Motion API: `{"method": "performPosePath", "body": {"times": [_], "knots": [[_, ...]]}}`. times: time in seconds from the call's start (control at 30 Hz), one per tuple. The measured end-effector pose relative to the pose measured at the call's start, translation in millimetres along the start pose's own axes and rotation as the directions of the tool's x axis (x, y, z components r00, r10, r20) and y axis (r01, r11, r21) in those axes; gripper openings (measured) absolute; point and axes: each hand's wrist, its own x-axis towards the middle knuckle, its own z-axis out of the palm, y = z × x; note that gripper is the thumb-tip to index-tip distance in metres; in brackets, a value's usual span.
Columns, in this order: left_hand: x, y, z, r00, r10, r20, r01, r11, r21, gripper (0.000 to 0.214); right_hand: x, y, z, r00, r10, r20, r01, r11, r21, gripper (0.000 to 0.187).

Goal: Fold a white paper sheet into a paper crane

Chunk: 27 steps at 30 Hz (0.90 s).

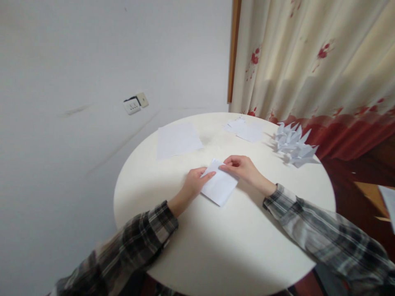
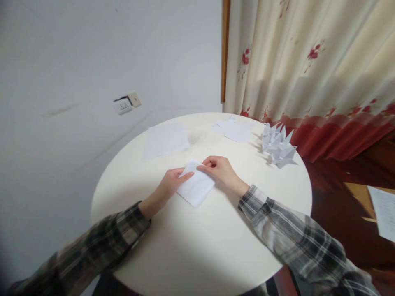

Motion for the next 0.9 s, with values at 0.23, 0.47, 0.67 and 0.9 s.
{"method": "performPosePath", "body": {"times": [0.23, 0.47, 0.67, 0.9], "knots": [[-8, -2, 3.6, 0.999, -0.034, 0.028, 0.037, 0.992, -0.121, 0.036, 0, 7, 0, 0.989, 0.039, 0.143, -0.034, 0.999, -0.040, 0.026], [-15, 6, 1.1, 0.987, 0.126, -0.104, -0.137, 0.986, -0.099, 0.025, -3, 0, 5, 0.986, 0.005, 0.167, 0.005, 0.998, -0.057, 0.029], [-16, 4, 0.7, 0.972, 0.187, -0.140, -0.193, 0.981, -0.031, 0.024, -6, -1, 7, 0.984, 0.023, 0.178, -0.017, 0.999, -0.036, 0.031], [-17, 5, -0.5, 0.949, 0.254, -0.187, -0.244, 0.967, 0.074, 0.022, -7, -3, 7, 0.982, 0.026, 0.187, -0.024, 1.000, -0.013, 0.032]]}}
